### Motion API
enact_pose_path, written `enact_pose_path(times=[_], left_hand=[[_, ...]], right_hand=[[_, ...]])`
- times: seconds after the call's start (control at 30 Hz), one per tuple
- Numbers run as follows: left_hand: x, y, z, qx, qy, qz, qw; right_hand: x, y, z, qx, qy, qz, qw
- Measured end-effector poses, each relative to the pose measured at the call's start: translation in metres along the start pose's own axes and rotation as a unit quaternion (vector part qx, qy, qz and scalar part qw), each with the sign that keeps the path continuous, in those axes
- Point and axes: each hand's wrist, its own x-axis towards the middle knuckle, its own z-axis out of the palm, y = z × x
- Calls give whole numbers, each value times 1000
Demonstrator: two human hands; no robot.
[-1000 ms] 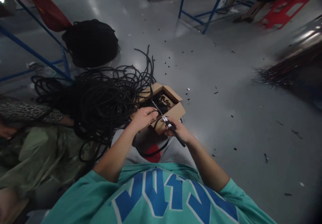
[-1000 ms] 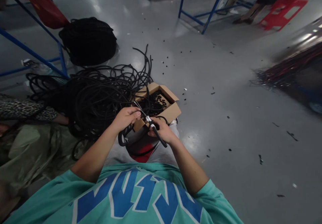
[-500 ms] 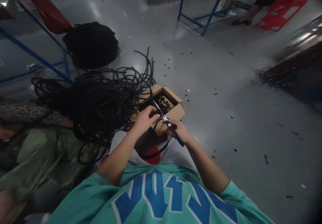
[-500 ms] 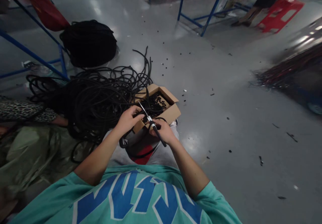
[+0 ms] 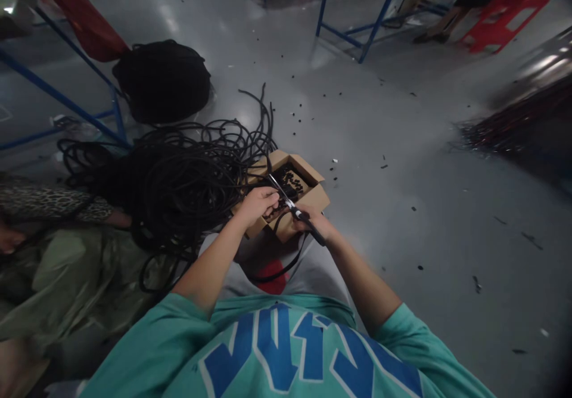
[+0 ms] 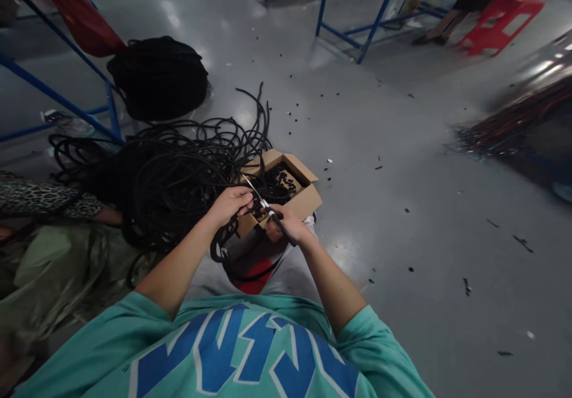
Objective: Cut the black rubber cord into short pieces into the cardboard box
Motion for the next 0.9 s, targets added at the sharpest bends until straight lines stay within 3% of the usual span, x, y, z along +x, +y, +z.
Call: enact_pose_path(times=[0.17, 0.33, 0.4, 0.5, 0.6, 0.7, 0.9], left_hand=[[23, -18, -2, -52, 13, -50, 997], [44, -38, -4, -28, 18, -91, 995], [50, -44, -4, 31, 27, -76, 996], [54, -50, -2, 154, 87, -27, 984], [54, -52, 1, 212, 129, 3, 969], [51, -53, 3, 216, 125, 19, 968], [48, -56, -1, 208, 94, 44, 973]], right_hand=[[18, 14, 1, 20, 45, 46, 998], [38, 31, 0, 41, 71, 91, 992], [44, 36, 0, 51, 82, 92, 991], [49, 39, -1, 65, 93, 91, 989], [50, 35, -4, 87, 64, 90, 990], [50, 31, -9, 95, 22, 82, 992], [53, 37, -13, 50, 29, 61, 996]])
